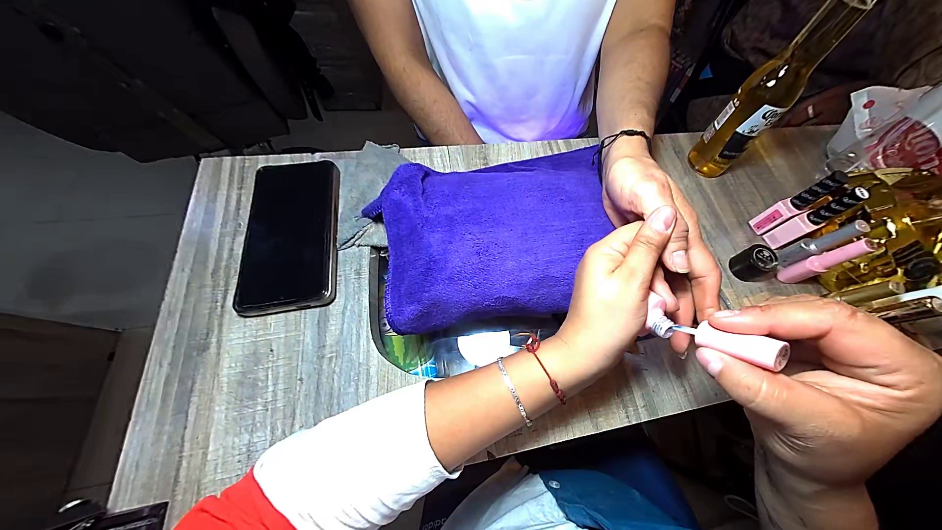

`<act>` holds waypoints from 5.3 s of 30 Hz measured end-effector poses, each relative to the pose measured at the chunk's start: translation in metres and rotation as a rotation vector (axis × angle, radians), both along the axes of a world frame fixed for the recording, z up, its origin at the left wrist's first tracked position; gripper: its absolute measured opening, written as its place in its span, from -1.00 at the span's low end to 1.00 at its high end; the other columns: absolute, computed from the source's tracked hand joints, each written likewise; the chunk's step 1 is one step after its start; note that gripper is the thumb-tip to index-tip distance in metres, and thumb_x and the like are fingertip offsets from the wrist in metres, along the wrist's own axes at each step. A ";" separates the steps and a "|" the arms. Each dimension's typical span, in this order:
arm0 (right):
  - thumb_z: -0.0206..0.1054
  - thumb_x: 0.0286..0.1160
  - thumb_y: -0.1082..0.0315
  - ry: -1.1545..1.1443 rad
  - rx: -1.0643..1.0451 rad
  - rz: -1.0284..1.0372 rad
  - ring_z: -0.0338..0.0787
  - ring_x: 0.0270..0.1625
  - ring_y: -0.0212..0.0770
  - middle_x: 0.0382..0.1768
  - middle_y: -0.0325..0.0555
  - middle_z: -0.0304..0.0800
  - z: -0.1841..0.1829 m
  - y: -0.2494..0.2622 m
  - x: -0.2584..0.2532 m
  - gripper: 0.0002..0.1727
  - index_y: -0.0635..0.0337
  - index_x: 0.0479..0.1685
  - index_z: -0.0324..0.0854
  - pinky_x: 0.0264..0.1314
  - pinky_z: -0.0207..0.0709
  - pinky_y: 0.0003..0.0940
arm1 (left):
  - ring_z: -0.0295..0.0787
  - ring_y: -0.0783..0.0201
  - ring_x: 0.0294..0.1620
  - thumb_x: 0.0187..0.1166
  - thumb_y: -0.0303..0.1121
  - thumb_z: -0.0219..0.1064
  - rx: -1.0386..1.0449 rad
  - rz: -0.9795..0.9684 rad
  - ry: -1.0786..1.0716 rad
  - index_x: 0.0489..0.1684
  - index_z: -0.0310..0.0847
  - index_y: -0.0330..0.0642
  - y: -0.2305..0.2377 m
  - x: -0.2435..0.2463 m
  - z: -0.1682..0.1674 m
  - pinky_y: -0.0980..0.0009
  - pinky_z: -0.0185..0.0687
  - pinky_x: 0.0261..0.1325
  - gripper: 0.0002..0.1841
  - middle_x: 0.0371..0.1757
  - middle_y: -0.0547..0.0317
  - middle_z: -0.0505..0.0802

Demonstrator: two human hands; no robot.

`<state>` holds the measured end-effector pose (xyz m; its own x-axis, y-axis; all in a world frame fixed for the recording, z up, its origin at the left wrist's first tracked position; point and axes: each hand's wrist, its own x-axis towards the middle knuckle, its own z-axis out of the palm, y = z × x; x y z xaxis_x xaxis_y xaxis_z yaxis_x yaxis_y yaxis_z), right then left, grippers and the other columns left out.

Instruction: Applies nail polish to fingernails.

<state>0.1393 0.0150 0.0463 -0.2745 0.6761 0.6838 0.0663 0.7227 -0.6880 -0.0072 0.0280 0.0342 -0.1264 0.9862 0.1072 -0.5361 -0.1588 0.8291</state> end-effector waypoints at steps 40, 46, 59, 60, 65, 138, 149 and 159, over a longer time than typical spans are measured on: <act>0.56 -0.01 0.52 -0.110 0.170 -0.082 0.79 -0.23 -0.49 -0.39 -0.45 0.62 0.007 0.033 -0.017 -0.71 0.01 -0.41 0.55 0.27 0.86 -0.20 | 0.49 0.53 -0.83 0.84 -0.33 0.11 -0.020 -0.177 -0.163 -0.48 0.57 -0.23 0.003 -0.012 -0.004 0.66 0.49 -0.70 -0.64 -0.81 0.23 0.55; 0.58 -0.01 0.50 -0.113 0.163 -0.087 0.80 -0.22 -0.49 -0.40 -0.46 0.63 0.006 0.032 -0.017 -0.71 0.01 -0.39 0.56 0.28 0.86 -0.19 | 0.48 0.54 -0.83 0.83 -0.33 0.12 -0.030 -0.175 -0.164 -0.47 0.57 -0.22 0.002 -0.012 -0.002 0.67 0.47 -0.70 -0.65 -0.81 0.24 0.54; 0.55 0.05 0.50 -0.120 0.181 -0.101 0.77 -0.27 -0.48 -0.44 -0.42 0.61 0.006 0.031 -0.019 -0.74 0.04 -0.43 0.53 0.25 0.86 -0.19 | 0.45 0.55 -0.83 0.82 -0.35 0.14 -0.028 -0.171 -0.172 -0.49 0.55 -0.23 0.002 -0.011 -0.003 0.70 0.44 -0.71 -0.66 -0.80 0.23 0.53; 0.55 0.05 0.51 -0.121 0.182 -0.100 0.77 -0.27 -0.48 -0.44 -0.42 0.60 0.006 0.031 -0.019 -0.74 0.04 -0.43 0.53 0.25 0.86 -0.20 | 0.45 0.55 -0.84 0.82 -0.36 0.15 -0.029 -0.168 -0.175 -0.49 0.56 -0.23 0.002 -0.011 -0.003 0.70 0.44 -0.72 -0.66 -0.80 0.22 0.53; 0.55 0.03 0.50 -0.126 0.184 -0.108 0.79 -0.24 -0.50 -0.43 -0.45 0.62 0.006 0.031 -0.019 -0.74 0.03 -0.43 0.55 0.26 0.86 -0.23 | 0.43 0.55 -0.84 0.81 -0.36 0.15 -0.034 -0.160 -0.155 -0.50 0.56 -0.23 0.002 -0.011 -0.002 0.70 0.42 -0.71 -0.66 -0.81 0.23 0.52; 0.57 -0.12 0.63 0.188 -0.155 0.070 0.84 -0.29 -0.46 -0.35 -0.45 0.76 0.007 0.035 -0.021 -0.60 0.00 -0.27 0.65 0.04 0.90 -0.36 | 0.53 0.50 -0.81 0.89 -0.12 -0.04 0.015 -0.278 -0.127 -0.30 0.57 -0.20 -0.002 -0.023 -0.012 0.65 0.51 -0.72 -0.58 -0.76 0.21 0.56; 0.55 -0.16 0.57 0.141 -0.149 0.072 0.85 -0.27 -0.44 -0.40 -0.46 0.73 0.006 0.032 -0.019 -0.65 -0.02 -0.37 0.63 0.20 0.89 -0.20 | 0.55 0.50 -0.80 0.90 -0.11 -0.05 0.041 -0.288 -0.131 -0.32 0.55 -0.20 -0.002 -0.023 -0.013 0.65 0.53 -0.70 -0.57 -0.76 0.20 0.57; 0.53 -0.13 0.65 0.289 -0.227 0.105 0.85 -0.32 -0.42 -0.39 -0.41 0.74 0.007 0.035 -0.021 -0.59 0.00 -0.27 0.65 0.07 0.92 -0.25 | 0.56 0.48 -0.80 0.91 -0.11 -0.08 0.034 -0.289 -0.128 -0.33 0.57 -0.20 -0.002 -0.023 -0.013 0.62 0.55 -0.71 -0.54 -0.76 0.20 0.57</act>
